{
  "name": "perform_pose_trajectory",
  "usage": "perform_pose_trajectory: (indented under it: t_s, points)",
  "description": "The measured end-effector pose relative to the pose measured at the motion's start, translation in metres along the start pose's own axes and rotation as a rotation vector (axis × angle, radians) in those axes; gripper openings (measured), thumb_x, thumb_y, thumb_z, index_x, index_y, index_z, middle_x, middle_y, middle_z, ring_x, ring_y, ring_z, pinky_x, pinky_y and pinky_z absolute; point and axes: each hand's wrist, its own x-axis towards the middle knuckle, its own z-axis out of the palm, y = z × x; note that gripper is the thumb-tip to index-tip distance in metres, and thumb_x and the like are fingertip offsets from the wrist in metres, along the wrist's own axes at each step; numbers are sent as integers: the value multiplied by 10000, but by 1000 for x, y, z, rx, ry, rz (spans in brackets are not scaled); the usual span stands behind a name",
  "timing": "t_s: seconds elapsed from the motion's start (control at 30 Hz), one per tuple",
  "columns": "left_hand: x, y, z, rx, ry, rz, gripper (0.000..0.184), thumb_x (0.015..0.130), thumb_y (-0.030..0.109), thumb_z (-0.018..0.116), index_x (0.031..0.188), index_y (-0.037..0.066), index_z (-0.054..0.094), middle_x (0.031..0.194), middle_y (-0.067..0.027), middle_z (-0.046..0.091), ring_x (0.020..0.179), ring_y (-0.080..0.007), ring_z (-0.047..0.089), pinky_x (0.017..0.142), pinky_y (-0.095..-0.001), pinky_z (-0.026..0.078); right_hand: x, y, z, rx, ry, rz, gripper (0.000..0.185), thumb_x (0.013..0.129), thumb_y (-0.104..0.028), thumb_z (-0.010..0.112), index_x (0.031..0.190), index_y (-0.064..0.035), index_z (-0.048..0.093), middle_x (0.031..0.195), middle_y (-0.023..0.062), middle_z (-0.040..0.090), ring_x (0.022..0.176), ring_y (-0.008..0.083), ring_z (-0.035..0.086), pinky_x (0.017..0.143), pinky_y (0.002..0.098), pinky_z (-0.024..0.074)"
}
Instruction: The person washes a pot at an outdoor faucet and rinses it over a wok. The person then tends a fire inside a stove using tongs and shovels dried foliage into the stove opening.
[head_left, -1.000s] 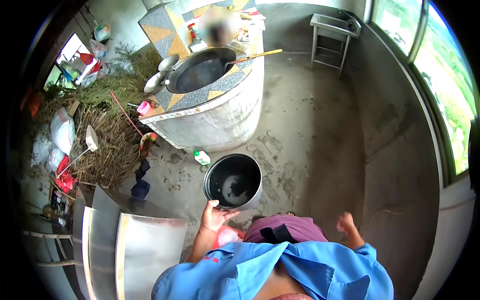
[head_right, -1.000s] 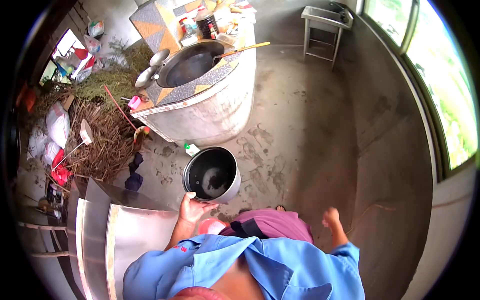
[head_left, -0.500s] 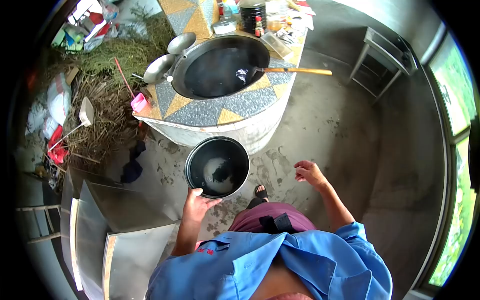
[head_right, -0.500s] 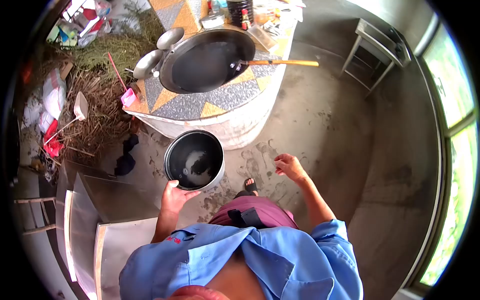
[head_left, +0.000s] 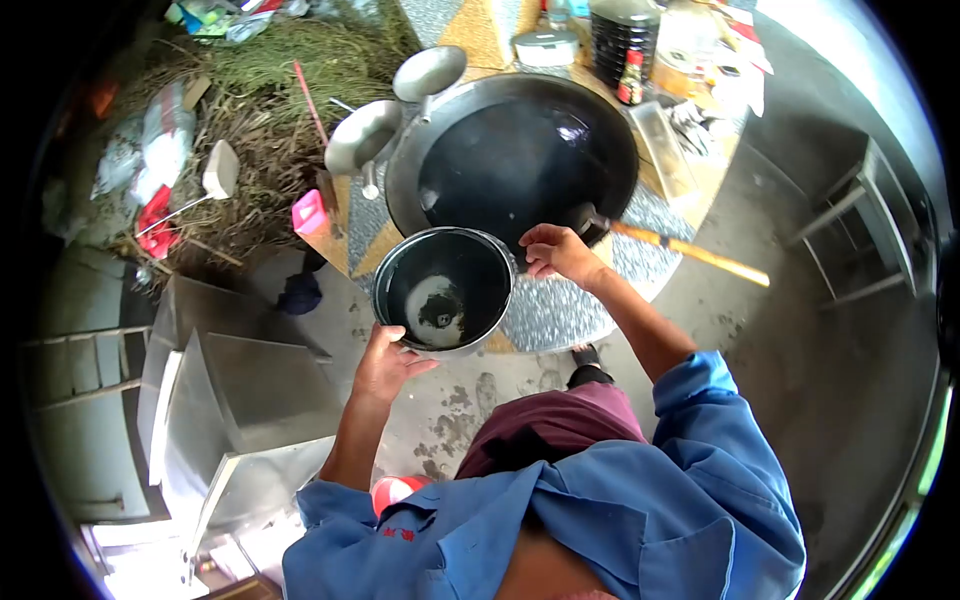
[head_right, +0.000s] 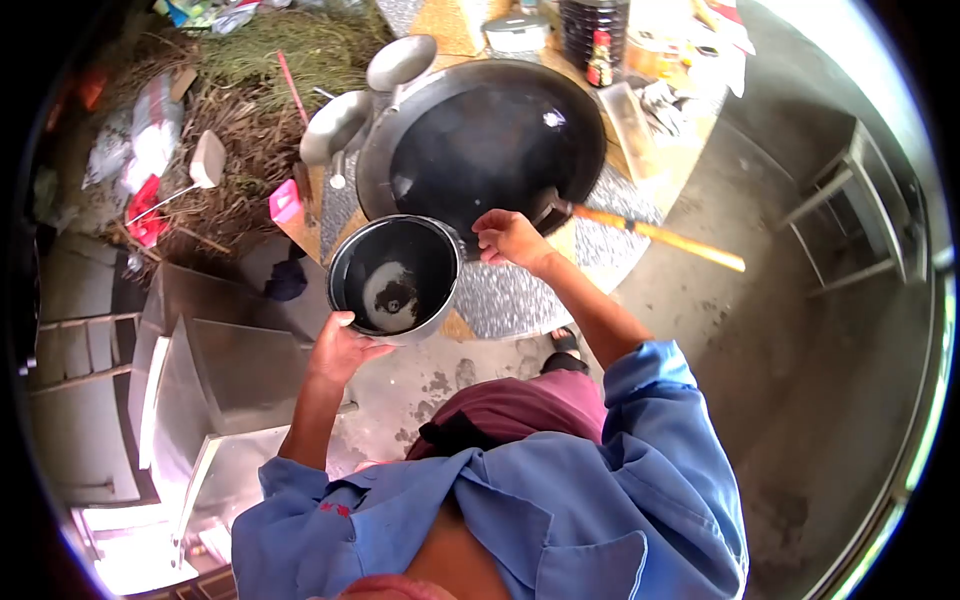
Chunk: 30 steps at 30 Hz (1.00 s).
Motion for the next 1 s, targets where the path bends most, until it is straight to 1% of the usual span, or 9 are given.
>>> perform_pose_trajectory:
  t_s: [0.47, 0.53, 0.57, 0.67, 0.8, 0.83, 0.9, 0.97, 1.0]
  points:
    - [116, 97, 83, 460, 424, -67, 736, 618, 311, 587, 1247, 194, 224, 992, -102, 446, 846, -236, 499, 631, -387, 488, 177, -5, -43, -393, -196, 167, 77, 709, -63, 447, 734, -2, 487, 640, 98, 530, 481, 162, 535, 428, 283, 477]
    - [123, 111, 97, 531, 495, -34, 813, 606, 309, 610, 1276, 154, 178, 1114, -134, 423, 876, -239, 497, 643, -404, 453, 229, 45, -52, -1248, -661, -504, 38, 648, -16, 464, 657, -7, 499, 564, 120, 528, 429, 183, 521, 428, 300, 473]
    - [128, 118, 102, 596, 484, -41, 826, 597, 307, 619, 1278, 146, 179, 1127, -142, 420, 905, -239, 493, 651, -410, 446, 241, 49, -43, -1091, -629, -74, 64, 638, 7, 500, 700, -5, 488, 647, 153, 556, 466, 197, 536, 386, 318, 463]
    - [147, 132, 119, 780, 474, -14, 872, 554, 314, 650, 1275, 120, 200, 1138, -150, 424, 980, -246, 472, 728, -388, 422, 189, -21, -29, -819, -291, 21, 97, 553, 3, 540, 645, -26, 555, 586, 130, 570, 543, 237, 595, 443, 347, 464]
    - [173, 129, 127, 1371, 411, 327, 909, 503, 322, 667, 1261, 90, 221, 1164, -217, 386, 1035, -342, 425, 861, -337, 365, 214, -7, -21, -1137, -437, -47, 131, 636, -86, 547, 749, -31, 586, 680, 160, 585, 583, 253, 586, 472, 344, 443]
    - [170, 129, 140, 1467, 440, 360, 905, 497, 323, 672, 1257, 105, 230, 1162, -235, 367, 1042, -361, 410, 856, -368, 368, 216, -1, -20, -760, -329, 182, 155, 673, -147, 550, 771, -31, 582, 675, 134, 589, 545, 215, 561, 461, 342, 427]
    - [170, 120, 159, 1644, 529, 421, 888, 485, 329, 688, 1243, 161, 258, 1145, -253, 326, 1024, -404, 394, 812, -432, 392, 243, 34, -20, -648, -310, 120, 147, 689, -149, 540, 782, -43, 581, 659, 105, 583, 529, 185, 546, 451, 333, 419]
    - [163, 115, 180, 1778, 538, 519, 859, 503, 324, 689, 1239, 194, 267, 1143, -269, 304, 977, -423, 406, 767, -438, 414, 219, 0, -14, -161, -255, 326, 281, 713, -155, 596, 973, -79, 518, 817, 115, 573, 641, 274, 567, 428, 471, 428]
    - [161, 111, 186, 1863, 543, 575, 851, 513, 323, 690, 1241, 192, 268, 1145, -274, 297, 971, -421, 408, 757, -430, 420, 219, 0, -17, -89, -305, 282, 210, 769, -183, 511, 955, -85, 517, 758, 58, 559, 618, 197, 546, 463, 393, 429]
